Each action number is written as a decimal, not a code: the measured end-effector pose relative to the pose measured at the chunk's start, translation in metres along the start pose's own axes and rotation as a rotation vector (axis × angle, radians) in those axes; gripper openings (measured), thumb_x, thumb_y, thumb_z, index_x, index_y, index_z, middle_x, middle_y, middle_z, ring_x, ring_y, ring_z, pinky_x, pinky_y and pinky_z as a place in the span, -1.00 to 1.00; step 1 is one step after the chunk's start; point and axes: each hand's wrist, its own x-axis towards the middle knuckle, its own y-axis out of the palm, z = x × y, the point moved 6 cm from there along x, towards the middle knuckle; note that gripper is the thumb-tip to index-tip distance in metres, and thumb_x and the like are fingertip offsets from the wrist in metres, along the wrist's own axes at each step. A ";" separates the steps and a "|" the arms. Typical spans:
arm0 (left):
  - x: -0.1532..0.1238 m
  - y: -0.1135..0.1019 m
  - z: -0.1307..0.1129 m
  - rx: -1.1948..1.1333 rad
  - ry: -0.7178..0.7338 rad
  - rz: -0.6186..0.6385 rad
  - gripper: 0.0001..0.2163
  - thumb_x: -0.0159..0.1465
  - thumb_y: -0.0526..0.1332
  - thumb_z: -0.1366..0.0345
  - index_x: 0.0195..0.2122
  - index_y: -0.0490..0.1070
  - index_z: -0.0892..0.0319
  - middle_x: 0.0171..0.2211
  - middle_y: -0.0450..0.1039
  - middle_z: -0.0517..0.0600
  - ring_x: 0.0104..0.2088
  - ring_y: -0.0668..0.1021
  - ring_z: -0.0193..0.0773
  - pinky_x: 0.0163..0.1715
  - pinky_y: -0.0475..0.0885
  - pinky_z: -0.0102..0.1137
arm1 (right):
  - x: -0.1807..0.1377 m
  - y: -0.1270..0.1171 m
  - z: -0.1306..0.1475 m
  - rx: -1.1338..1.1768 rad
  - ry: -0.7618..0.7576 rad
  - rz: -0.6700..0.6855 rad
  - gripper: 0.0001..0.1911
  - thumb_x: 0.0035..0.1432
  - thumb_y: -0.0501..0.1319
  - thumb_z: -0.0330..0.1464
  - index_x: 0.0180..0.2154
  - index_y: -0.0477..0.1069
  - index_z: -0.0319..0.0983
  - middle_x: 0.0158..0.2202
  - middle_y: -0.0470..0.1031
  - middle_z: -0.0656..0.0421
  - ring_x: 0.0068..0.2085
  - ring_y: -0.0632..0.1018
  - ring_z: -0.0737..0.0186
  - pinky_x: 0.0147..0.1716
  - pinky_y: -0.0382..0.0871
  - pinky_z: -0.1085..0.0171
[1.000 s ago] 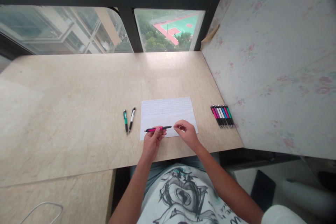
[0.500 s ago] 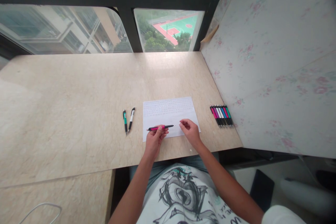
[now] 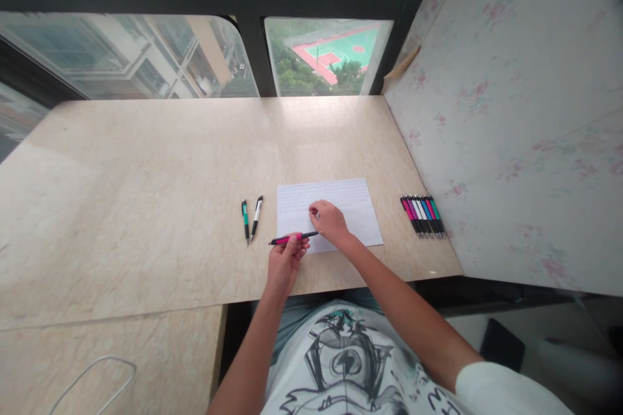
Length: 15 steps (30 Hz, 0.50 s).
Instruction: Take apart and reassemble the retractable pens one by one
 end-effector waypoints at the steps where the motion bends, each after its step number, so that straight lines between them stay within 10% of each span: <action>1: 0.000 -0.002 0.000 0.002 0.001 -0.007 -0.72 0.10 0.39 0.19 -0.25 0.52 0.29 -0.37 0.60 0.09 -0.39 0.61 -0.33 -0.34 0.47 -0.46 | 0.003 0.003 0.001 -0.032 0.010 0.020 -0.87 0.15 0.16 -0.47 -0.29 0.45 -0.18 -0.30 0.50 0.13 -0.23 0.47 0.19 -0.27 0.30 0.28; 15: 0.002 -0.005 -0.004 -0.009 0.009 -0.028 -0.72 0.11 0.39 0.20 -0.24 0.51 0.29 -0.37 0.60 0.09 -0.39 0.61 -0.33 -0.34 0.46 -0.48 | -0.004 -0.003 -0.005 -0.002 0.052 -0.009 -0.75 0.15 0.15 -0.49 -0.15 0.48 -0.18 -0.22 0.51 0.11 -0.22 0.49 0.21 -0.22 0.32 0.28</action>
